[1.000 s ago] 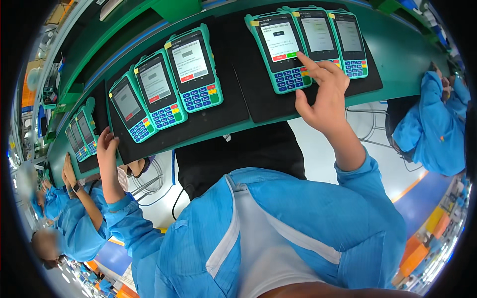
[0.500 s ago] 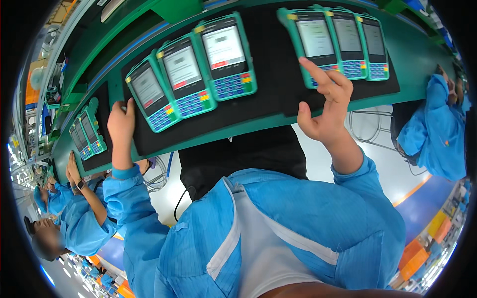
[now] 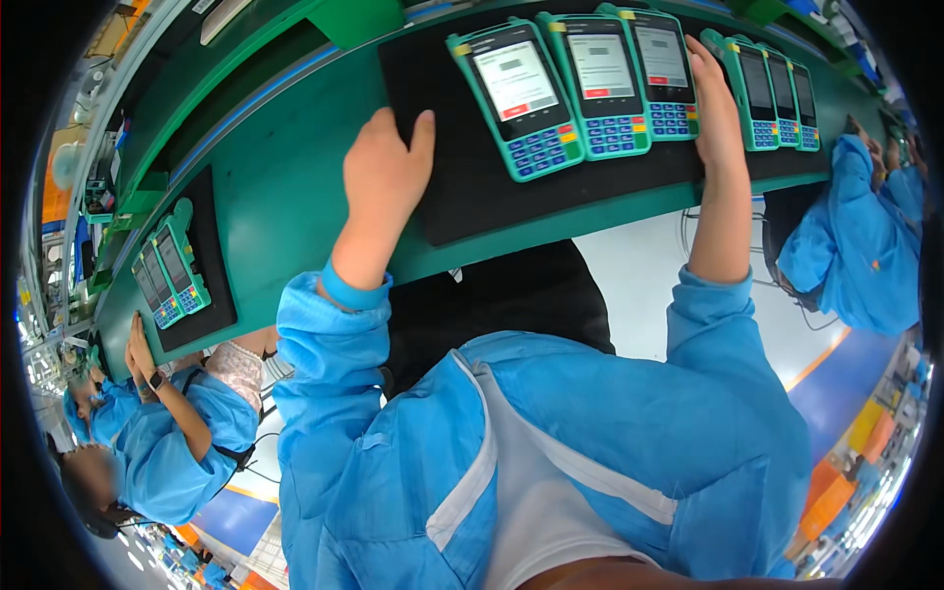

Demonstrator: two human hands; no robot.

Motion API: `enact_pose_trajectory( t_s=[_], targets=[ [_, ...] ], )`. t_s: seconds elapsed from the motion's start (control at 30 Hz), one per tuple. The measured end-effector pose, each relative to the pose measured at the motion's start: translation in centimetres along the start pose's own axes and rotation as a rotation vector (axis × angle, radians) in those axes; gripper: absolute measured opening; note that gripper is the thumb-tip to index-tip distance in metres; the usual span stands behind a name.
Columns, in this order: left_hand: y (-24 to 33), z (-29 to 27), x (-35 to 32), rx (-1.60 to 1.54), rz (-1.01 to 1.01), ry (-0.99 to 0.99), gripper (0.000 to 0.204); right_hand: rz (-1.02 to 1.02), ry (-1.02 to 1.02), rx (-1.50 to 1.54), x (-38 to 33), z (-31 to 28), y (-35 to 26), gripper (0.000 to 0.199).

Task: The person tests handheld payment terminals along a production line by tapping their touchscreens, pressing keypad buttons, and arranging them on the workbench.

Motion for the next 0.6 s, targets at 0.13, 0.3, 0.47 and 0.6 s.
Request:
enact_pose_trajectory(
  t_s=[0.13, 0.3, 0.47, 0.6],
  targets=[
    [-1.6, -1.1, -0.7, -0.277, 0.057, -0.128, 0.037, 0.052, -0.067, 0.122, 1.4, -0.5, 0.8, 0.052],
    [-10.4, -9.7, -4.2, 0.316, 0.252, 0.147, 0.040, -0.031, -0.147, 0.018, 1.5, 0.4, 0.9, 0.050],
    [-21.5, -17.4, -7.9, 1.005, -0.014, 0.108, 0.050, -0.053, -0.098, -0.012, 0.9, 0.5, 1.1, 0.053],
    [-23.0, -18.5, -7.8, 1.059, 0.155, 0.000, 0.046, -0.023, -0.122, 0.137, 0.6, 0.6, 0.7, 0.051]
  ],
)
Point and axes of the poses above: each hand's wrist, its own x-axis towards the middle knuckle, its own z-axis out of the palm, y = z × x, the point moved 7 cm from there along x, towards the middle knuckle, and after that the axes turned 11 degrees about y, right-handed, at the moved point
